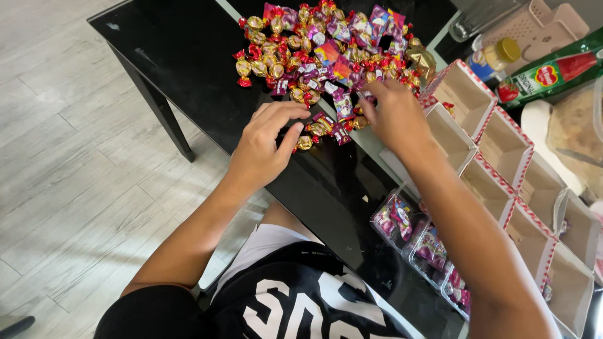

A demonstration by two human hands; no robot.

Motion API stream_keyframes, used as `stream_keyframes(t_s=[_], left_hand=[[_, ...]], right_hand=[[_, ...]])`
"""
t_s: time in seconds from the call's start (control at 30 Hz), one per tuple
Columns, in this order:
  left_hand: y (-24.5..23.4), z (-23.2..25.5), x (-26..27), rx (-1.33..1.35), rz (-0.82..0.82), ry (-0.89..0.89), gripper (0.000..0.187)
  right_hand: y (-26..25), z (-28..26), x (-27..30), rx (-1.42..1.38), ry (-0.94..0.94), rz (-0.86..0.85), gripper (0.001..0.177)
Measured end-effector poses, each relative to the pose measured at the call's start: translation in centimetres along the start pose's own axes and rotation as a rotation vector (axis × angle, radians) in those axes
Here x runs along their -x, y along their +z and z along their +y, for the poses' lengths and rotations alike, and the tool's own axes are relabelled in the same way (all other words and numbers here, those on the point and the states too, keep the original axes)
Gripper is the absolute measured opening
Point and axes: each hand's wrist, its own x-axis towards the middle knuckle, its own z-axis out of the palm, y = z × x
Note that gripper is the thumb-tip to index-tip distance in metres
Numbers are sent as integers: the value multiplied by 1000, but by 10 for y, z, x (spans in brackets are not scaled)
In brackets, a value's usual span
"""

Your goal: The person sorts a pile of wrapped candies into several open boxes and small plastic containers on a table by hand.

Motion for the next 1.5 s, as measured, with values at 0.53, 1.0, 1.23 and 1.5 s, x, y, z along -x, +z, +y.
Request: stream_keyframes(t_s=[0.53, 1.0, 1.23, 1.5], left_hand=[[44, -33, -69, -457, -394, 429, 37], [79, -68, -88, -746, -446, 522, 20], [65, -46, -91, -373, -431, 313, 24], [53, -7, -89, -43, -341, 232, 22]], right_hand=[[32, 56, -10, -82, 76, -91, 12], [6, 49, -11, -202, 171, -137, 31], [41, 60, -12, -63, -98, -55, 34], [48, 55, -19, 197, -228, -131, 21]])
